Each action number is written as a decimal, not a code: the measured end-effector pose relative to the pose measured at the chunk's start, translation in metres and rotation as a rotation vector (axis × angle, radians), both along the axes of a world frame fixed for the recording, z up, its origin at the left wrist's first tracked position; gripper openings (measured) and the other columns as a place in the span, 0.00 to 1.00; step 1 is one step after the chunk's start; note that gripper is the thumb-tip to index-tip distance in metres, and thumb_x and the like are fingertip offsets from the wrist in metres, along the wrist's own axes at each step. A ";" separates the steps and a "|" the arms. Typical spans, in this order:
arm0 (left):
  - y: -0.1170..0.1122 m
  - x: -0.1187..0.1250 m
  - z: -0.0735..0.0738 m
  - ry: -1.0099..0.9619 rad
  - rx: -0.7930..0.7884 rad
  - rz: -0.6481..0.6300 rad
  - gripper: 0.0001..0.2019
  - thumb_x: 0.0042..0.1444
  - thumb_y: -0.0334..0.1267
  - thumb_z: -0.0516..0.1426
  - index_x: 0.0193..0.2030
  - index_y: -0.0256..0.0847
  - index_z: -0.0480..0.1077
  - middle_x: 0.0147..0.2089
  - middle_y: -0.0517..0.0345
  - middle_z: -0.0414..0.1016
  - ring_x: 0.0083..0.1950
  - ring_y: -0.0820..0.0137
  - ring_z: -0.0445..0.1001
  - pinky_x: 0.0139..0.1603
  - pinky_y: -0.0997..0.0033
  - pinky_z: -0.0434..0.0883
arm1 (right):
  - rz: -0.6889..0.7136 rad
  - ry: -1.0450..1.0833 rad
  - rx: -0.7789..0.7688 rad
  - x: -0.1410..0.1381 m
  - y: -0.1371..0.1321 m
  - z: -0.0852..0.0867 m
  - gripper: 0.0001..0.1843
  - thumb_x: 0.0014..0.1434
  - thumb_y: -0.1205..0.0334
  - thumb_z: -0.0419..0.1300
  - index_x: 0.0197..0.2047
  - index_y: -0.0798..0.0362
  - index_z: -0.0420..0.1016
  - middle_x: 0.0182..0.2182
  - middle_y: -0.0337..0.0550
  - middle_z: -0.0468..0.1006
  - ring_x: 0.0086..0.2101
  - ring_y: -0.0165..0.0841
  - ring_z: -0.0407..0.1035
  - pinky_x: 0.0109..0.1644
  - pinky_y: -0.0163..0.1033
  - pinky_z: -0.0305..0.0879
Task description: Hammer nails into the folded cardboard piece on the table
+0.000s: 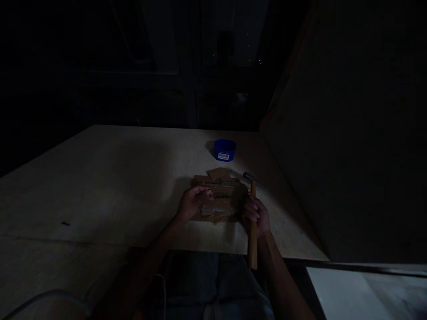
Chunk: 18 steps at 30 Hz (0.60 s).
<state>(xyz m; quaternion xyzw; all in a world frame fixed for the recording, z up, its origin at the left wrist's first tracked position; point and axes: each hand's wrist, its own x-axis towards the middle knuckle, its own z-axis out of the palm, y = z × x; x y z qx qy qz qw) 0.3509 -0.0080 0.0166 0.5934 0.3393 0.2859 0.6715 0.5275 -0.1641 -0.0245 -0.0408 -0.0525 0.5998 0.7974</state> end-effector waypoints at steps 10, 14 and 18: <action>0.017 0.006 -0.015 0.126 0.063 -0.072 0.24 0.42 0.56 0.68 0.37 0.37 0.77 0.29 0.54 0.81 0.27 0.64 0.80 0.16 0.78 0.65 | -0.006 -0.129 -0.157 -0.005 0.003 0.005 0.05 0.62 0.70 0.60 0.41 0.54 0.69 0.19 0.23 0.59 0.13 0.17 0.50 0.12 0.20 0.48; 0.022 0.007 -0.024 0.129 0.230 -0.077 0.18 0.45 0.52 0.67 0.35 0.39 0.79 0.31 0.56 0.82 0.25 0.70 0.76 0.21 0.76 0.69 | -0.020 -0.150 -0.195 -0.006 0.004 0.008 0.06 0.61 0.70 0.61 0.42 0.54 0.69 0.19 0.23 0.57 0.13 0.17 0.47 0.12 0.21 0.45; 0.023 0.007 -0.031 0.118 0.392 -0.049 0.13 0.48 0.49 0.66 0.34 0.40 0.80 0.33 0.56 0.83 0.32 0.69 0.79 0.29 0.76 0.73 | -0.004 -0.168 -0.200 -0.005 0.005 0.009 0.05 0.61 0.70 0.59 0.42 0.54 0.70 0.18 0.23 0.56 0.13 0.18 0.45 0.11 0.21 0.43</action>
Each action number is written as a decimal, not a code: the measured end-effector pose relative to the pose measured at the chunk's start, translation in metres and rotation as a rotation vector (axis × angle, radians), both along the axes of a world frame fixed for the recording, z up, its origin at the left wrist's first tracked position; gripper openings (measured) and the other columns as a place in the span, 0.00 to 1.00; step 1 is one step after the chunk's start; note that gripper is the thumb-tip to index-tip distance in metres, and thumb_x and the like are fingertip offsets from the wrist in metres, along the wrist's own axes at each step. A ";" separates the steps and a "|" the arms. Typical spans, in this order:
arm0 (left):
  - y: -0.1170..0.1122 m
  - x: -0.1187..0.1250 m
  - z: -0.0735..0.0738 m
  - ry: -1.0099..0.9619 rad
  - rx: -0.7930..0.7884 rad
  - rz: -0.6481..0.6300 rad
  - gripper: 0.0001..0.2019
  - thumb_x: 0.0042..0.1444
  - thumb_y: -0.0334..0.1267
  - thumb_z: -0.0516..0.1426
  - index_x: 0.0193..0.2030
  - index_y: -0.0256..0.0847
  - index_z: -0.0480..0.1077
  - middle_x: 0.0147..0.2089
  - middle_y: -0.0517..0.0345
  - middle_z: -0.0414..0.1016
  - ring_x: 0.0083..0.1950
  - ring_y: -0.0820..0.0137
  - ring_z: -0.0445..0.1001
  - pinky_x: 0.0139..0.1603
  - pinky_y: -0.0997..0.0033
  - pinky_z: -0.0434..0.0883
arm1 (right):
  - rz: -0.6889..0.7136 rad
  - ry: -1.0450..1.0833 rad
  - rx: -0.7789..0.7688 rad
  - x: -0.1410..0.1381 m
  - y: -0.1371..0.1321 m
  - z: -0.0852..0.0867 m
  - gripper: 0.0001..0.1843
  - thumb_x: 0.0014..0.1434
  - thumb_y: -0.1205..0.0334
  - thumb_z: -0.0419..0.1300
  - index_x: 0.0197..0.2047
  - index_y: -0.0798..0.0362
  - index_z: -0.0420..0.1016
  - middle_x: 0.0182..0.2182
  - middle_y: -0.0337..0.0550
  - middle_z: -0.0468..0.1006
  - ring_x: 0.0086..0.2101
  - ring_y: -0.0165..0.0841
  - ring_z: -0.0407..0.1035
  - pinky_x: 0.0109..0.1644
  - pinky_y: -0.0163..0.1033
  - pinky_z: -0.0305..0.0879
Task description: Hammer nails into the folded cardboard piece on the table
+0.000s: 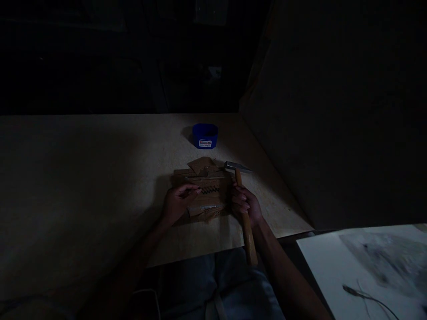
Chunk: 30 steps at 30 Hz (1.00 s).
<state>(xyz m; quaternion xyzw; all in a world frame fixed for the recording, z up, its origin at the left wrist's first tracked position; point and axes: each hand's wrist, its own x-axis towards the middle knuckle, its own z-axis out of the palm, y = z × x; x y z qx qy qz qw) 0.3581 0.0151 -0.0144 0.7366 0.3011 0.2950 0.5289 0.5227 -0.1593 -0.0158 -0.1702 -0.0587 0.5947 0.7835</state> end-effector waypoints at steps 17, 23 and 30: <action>0.001 -0.005 -0.013 0.059 0.075 -0.044 0.13 0.51 0.49 0.63 0.36 0.42 0.82 0.35 0.55 0.84 0.36 0.66 0.81 0.36 0.72 0.77 | 0.045 -0.045 0.022 -0.002 0.002 -0.003 0.06 0.61 0.70 0.58 0.42 0.53 0.70 0.18 0.24 0.58 0.12 0.19 0.47 0.11 0.22 0.47; 0.000 -0.004 -0.012 0.084 0.080 -0.037 0.12 0.52 0.48 0.63 0.37 0.43 0.82 0.34 0.57 0.84 0.33 0.67 0.80 0.33 0.73 0.75 | 0.015 -0.095 -0.062 -0.002 0.003 -0.002 0.08 0.58 0.69 0.62 0.41 0.53 0.70 0.17 0.23 0.57 0.12 0.19 0.45 0.11 0.22 0.46; 0.000 -0.004 -0.017 0.087 0.097 -0.046 0.12 0.52 0.48 0.63 0.37 0.43 0.82 0.37 0.56 0.84 0.36 0.66 0.80 0.38 0.71 0.77 | -0.007 -0.127 -0.120 -0.005 0.003 0.002 0.09 0.56 0.68 0.63 0.41 0.53 0.70 0.17 0.22 0.54 0.12 0.19 0.41 0.11 0.23 0.44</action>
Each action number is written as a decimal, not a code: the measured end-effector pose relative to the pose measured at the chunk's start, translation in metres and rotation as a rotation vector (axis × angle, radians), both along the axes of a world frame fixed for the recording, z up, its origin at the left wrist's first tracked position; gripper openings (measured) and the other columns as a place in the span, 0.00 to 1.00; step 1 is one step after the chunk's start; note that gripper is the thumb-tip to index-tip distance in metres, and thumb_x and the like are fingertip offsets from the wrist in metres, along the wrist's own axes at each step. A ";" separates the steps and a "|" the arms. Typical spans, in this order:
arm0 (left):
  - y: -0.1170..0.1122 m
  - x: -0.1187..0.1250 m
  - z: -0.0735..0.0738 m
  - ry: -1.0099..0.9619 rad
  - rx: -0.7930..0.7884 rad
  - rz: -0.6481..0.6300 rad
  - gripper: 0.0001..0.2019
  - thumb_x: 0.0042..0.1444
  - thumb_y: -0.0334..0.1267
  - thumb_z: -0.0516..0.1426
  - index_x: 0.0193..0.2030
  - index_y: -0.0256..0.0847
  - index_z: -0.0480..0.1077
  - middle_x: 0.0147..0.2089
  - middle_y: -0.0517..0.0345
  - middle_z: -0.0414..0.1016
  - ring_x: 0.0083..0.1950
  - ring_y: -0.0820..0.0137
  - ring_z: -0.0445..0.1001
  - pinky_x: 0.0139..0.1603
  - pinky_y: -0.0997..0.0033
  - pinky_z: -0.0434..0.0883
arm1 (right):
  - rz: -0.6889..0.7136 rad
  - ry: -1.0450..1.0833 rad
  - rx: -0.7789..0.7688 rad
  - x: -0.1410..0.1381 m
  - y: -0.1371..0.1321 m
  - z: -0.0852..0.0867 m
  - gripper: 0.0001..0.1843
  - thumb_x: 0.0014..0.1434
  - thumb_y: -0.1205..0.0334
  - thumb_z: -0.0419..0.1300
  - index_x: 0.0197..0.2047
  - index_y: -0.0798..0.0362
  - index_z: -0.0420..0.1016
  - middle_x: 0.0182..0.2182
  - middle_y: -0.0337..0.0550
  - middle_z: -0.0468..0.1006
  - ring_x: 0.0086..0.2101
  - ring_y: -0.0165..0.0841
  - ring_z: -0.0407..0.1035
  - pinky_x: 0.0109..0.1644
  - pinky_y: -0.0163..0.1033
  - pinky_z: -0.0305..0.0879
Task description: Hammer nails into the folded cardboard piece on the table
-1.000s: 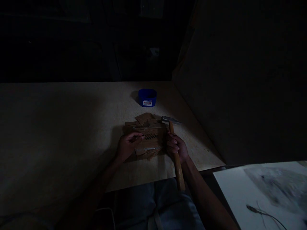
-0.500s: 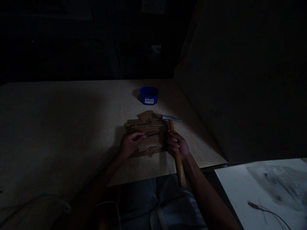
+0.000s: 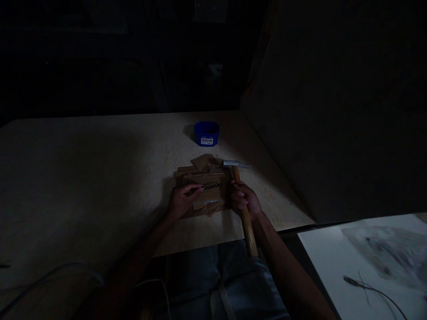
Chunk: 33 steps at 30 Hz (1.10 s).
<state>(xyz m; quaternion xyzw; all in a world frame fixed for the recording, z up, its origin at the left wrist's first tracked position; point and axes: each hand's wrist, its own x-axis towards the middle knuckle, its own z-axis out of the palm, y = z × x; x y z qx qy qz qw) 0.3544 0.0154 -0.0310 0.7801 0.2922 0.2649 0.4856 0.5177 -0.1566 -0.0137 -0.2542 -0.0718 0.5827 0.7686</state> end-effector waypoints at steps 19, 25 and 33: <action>-0.006 0.005 -0.002 -0.037 -0.032 -0.040 0.07 0.53 0.40 0.63 0.39 0.44 0.79 0.38 0.56 0.84 0.39 0.66 0.81 0.42 0.68 0.77 | -0.059 -0.692 -0.369 -0.029 -0.025 0.036 0.09 0.60 0.57 0.63 0.42 0.49 0.69 0.18 0.26 0.61 0.14 0.22 0.49 0.13 0.27 0.46; -0.008 0.007 -0.004 -0.073 -0.110 -0.003 0.14 0.51 0.36 0.64 0.46 0.42 0.75 0.41 0.54 0.84 0.42 0.66 0.82 0.44 0.66 0.77 | 0.073 -1.258 -0.455 -0.050 -0.046 0.078 0.10 0.66 0.53 0.59 0.41 0.51 0.73 0.27 0.37 0.71 0.26 0.30 0.63 0.26 0.33 0.55; -0.008 0.008 -0.003 -0.049 -0.129 -0.018 0.11 0.51 0.33 0.65 0.42 0.43 0.75 0.42 0.54 0.84 0.45 0.64 0.82 0.48 0.64 0.78 | 0.115 -1.439 -0.574 -0.055 -0.029 0.062 0.08 0.66 0.54 0.55 0.42 0.48 0.68 0.28 0.40 0.75 0.28 0.36 0.68 0.30 0.36 0.55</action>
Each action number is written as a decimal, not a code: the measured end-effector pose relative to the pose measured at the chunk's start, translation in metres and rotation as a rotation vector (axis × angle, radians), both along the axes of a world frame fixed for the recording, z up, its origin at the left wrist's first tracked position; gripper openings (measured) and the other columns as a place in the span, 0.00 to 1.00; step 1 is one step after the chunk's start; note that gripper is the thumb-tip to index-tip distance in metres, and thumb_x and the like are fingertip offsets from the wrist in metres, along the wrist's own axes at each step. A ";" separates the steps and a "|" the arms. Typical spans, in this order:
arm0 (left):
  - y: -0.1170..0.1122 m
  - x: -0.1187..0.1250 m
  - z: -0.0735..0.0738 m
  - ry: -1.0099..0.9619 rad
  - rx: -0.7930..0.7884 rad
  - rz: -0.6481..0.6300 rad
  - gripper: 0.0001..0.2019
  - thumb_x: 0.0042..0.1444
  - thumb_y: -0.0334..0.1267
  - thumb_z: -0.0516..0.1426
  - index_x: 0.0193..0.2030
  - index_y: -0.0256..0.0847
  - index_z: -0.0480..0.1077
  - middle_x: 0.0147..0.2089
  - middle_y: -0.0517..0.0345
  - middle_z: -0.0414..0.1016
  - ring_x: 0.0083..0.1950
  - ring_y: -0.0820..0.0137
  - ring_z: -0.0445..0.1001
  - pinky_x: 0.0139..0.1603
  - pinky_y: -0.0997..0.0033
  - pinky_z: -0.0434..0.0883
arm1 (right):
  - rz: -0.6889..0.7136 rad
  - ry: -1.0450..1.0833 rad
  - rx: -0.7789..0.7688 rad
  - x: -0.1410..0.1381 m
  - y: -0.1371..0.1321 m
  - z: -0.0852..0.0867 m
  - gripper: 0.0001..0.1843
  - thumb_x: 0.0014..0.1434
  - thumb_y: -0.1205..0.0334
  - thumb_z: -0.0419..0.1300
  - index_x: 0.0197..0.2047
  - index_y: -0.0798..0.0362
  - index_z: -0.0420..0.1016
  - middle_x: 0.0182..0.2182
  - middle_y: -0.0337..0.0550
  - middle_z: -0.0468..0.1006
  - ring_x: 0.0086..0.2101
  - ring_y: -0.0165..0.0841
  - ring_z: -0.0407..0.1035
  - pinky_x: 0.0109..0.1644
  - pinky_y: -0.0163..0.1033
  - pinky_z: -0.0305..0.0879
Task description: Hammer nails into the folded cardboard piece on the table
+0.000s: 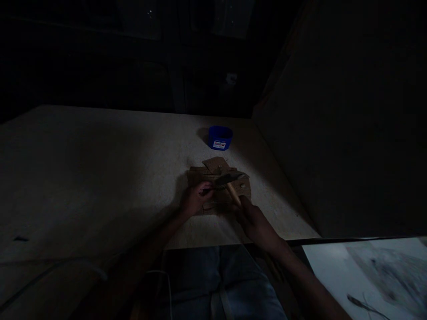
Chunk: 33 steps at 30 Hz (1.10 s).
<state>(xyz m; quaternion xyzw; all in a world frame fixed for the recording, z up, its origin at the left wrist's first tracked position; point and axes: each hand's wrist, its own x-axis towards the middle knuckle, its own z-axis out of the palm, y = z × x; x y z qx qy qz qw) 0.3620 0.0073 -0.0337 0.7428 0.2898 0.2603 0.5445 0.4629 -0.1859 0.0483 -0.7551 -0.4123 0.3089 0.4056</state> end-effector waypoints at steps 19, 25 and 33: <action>0.000 0.001 -0.006 0.007 -0.052 -0.047 0.12 0.53 0.33 0.64 0.45 0.43 0.73 0.43 0.54 0.83 0.47 0.64 0.82 0.47 0.66 0.78 | 0.065 -0.025 0.010 0.010 0.010 -0.010 0.07 0.64 0.59 0.54 0.44 0.50 0.69 0.34 0.45 0.79 0.34 0.38 0.72 0.35 0.38 0.60; 0.000 -0.002 -0.002 0.021 0.084 -0.089 0.13 0.55 0.36 0.62 0.48 0.43 0.74 0.44 0.55 0.83 0.47 0.66 0.81 0.49 0.65 0.76 | -0.106 0.262 0.160 0.009 0.000 -0.001 0.10 0.64 0.51 0.57 0.40 0.49 0.69 0.21 0.31 0.64 0.18 0.27 0.56 0.20 0.32 0.52; 0.007 0.003 0.009 0.124 0.314 -0.253 0.19 0.53 0.44 0.67 0.52 0.44 0.77 0.53 0.52 0.80 0.55 0.59 0.78 0.57 0.59 0.73 | -0.261 0.731 0.432 0.029 0.038 -0.016 0.18 0.54 0.49 0.66 0.38 0.48 0.63 0.14 0.21 0.54 0.10 0.21 0.45 0.10 0.26 0.44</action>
